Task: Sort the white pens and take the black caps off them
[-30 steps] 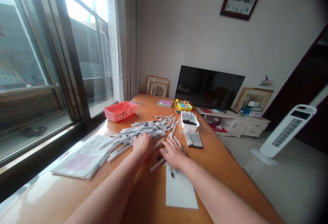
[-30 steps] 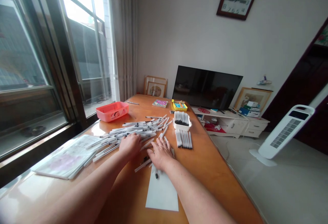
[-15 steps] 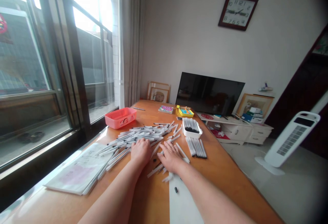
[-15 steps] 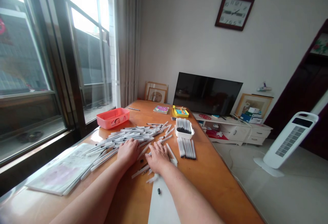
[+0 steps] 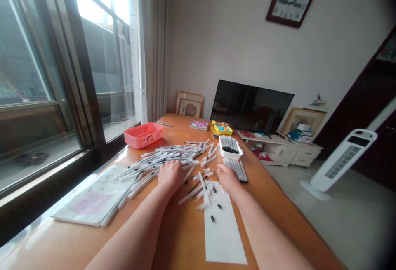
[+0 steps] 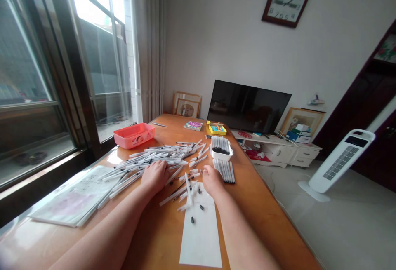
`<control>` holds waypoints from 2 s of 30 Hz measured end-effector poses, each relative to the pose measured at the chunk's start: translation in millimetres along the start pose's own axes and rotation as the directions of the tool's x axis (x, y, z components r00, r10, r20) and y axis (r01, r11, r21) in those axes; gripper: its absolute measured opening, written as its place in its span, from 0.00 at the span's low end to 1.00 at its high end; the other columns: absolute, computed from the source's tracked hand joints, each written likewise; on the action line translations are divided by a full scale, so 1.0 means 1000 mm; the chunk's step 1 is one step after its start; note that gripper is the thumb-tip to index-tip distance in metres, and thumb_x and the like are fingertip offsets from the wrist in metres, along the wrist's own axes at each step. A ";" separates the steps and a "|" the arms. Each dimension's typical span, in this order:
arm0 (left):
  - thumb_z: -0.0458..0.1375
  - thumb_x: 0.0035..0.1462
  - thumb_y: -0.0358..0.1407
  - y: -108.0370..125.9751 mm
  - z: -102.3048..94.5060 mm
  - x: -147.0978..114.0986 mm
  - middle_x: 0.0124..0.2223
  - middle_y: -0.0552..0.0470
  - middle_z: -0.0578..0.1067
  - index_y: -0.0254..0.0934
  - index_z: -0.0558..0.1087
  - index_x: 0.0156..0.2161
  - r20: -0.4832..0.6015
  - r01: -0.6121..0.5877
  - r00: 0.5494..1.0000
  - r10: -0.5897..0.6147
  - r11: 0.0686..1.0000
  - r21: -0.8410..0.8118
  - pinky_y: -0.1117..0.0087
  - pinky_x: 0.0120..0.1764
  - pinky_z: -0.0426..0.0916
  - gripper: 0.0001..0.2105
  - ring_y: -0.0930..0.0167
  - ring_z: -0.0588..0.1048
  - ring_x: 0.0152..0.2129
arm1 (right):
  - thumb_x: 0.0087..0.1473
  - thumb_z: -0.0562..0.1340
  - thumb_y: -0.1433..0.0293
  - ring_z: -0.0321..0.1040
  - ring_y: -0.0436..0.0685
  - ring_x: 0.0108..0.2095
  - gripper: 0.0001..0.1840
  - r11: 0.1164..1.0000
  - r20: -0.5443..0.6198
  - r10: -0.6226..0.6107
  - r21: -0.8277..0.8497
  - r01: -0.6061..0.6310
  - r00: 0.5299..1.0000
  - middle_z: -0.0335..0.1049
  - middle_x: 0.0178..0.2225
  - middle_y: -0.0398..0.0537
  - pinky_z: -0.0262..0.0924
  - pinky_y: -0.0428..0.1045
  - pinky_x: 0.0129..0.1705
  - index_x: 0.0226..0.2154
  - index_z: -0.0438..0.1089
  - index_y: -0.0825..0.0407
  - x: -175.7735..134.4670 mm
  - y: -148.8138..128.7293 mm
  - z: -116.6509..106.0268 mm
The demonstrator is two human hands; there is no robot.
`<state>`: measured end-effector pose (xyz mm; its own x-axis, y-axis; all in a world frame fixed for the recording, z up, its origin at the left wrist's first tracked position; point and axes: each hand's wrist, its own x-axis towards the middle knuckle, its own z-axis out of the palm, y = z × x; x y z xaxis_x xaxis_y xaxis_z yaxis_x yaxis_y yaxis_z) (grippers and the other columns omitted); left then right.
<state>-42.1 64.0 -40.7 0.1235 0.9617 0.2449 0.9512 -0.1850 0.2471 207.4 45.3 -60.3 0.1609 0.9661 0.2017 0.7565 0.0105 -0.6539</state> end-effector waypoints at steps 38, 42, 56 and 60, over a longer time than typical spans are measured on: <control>0.68 0.55 0.38 0.031 -0.017 -0.008 0.35 0.50 0.75 0.34 0.73 0.40 0.212 0.245 0.961 0.180 -0.188 -0.951 0.76 0.34 0.66 0.12 0.76 0.71 0.28 | 0.50 0.72 0.66 0.69 0.46 0.26 0.12 0.082 0.180 0.184 0.977 -0.198 0.966 0.74 0.28 0.46 0.62 0.40 0.25 0.31 0.71 0.53 -0.038 -0.040 -0.023; 0.69 0.54 0.33 0.037 -0.020 -0.010 0.37 0.51 0.75 0.34 0.75 0.45 0.255 0.314 0.946 0.201 -0.367 -0.876 0.77 0.37 0.68 0.14 0.77 0.72 0.30 | 0.54 0.69 0.66 0.71 0.48 0.27 0.10 0.099 0.290 0.096 0.949 -0.299 0.952 0.77 0.31 0.50 0.64 0.41 0.26 0.34 0.71 0.54 -0.044 -0.045 -0.017; 0.64 0.60 0.39 0.040 -0.024 -0.017 0.46 0.40 0.79 0.35 0.74 0.47 0.240 0.321 0.932 0.270 -0.315 -0.893 0.66 0.45 0.73 0.13 0.66 0.79 0.41 | 0.58 0.63 0.50 0.60 0.45 0.19 0.23 0.492 0.500 -0.184 0.792 -0.361 0.846 0.73 0.25 0.46 0.44 0.41 0.18 0.38 0.69 0.55 -0.058 -0.054 -0.015; 0.64 0.59 0.38 0.041 -0.025 -0.016 0.41 0.41 0.81 0.33 0.74 0.40 0.270 0.307 0.950 0.155 -0.310 -0.900 0.68 0.42 0.74 0.09 0.67 0.80 0.36 | 0.59 0.61 0.48 0.59 0.45 0.18 0.24 0.636 0.425 -0.200 0.741 -0.213 0.883 0.71 0.23 0.43 0.44 0.41 0.19 0.35 0.67 0.53 -0.060 -0.058 -0.012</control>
<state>-11.8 36.1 -10.8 0.3416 0.9397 0.0177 -0.5116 0.1701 0.8422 161.2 -16.2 -26.0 -0.2789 0.9603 -0.0015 -0.0229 -0.0082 -0.9997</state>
